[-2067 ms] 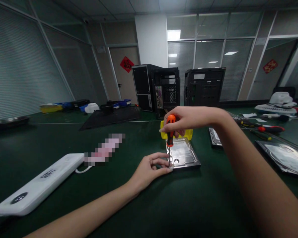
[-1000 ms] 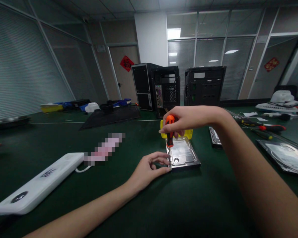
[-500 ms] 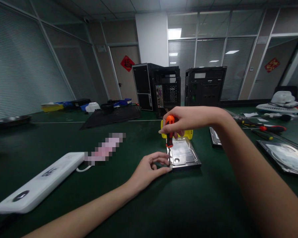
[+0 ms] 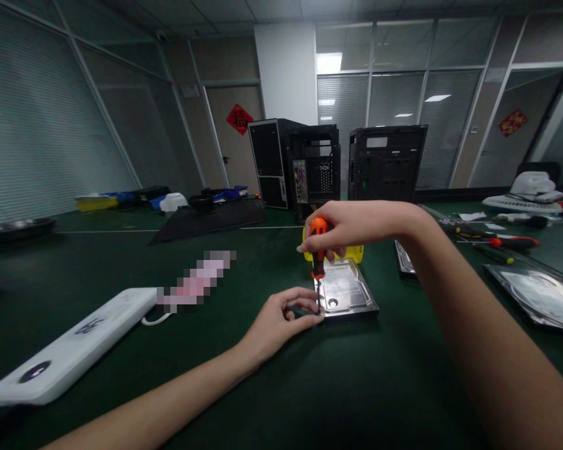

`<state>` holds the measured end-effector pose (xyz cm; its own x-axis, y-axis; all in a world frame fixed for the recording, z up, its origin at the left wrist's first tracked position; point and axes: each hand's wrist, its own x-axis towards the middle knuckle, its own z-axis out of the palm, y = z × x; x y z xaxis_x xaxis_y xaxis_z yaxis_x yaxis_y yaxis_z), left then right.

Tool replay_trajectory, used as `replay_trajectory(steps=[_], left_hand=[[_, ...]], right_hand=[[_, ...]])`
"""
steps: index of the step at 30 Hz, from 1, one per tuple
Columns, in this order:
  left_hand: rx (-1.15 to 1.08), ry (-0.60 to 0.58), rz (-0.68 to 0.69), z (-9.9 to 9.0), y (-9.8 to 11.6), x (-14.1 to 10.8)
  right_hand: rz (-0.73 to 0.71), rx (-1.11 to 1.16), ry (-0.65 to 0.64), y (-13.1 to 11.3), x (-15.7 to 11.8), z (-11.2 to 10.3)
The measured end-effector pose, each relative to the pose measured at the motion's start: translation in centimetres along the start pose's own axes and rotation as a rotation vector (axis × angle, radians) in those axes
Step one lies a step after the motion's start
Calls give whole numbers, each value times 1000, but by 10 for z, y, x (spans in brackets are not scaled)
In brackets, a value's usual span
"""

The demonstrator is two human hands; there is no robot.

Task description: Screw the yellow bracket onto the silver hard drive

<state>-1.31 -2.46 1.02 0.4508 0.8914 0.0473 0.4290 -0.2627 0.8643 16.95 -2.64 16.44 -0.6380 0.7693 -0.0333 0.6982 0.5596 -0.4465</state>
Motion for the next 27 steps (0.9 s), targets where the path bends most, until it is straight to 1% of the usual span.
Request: replay_trajectory(steps=[5,12,22,27], left_hand=[[-6,5,12,0,0,0],[-42,-20,16,-1,-2,1],[-38,-7,6,0,-2,1],[-27,-19,25,0,-2,1]], right_hand=[[1,-3,-4,1,0,0],[-9,1,-15,3,1,2],[-40,23,17,6,5,4],[-52,-34,38,3,3,3]])
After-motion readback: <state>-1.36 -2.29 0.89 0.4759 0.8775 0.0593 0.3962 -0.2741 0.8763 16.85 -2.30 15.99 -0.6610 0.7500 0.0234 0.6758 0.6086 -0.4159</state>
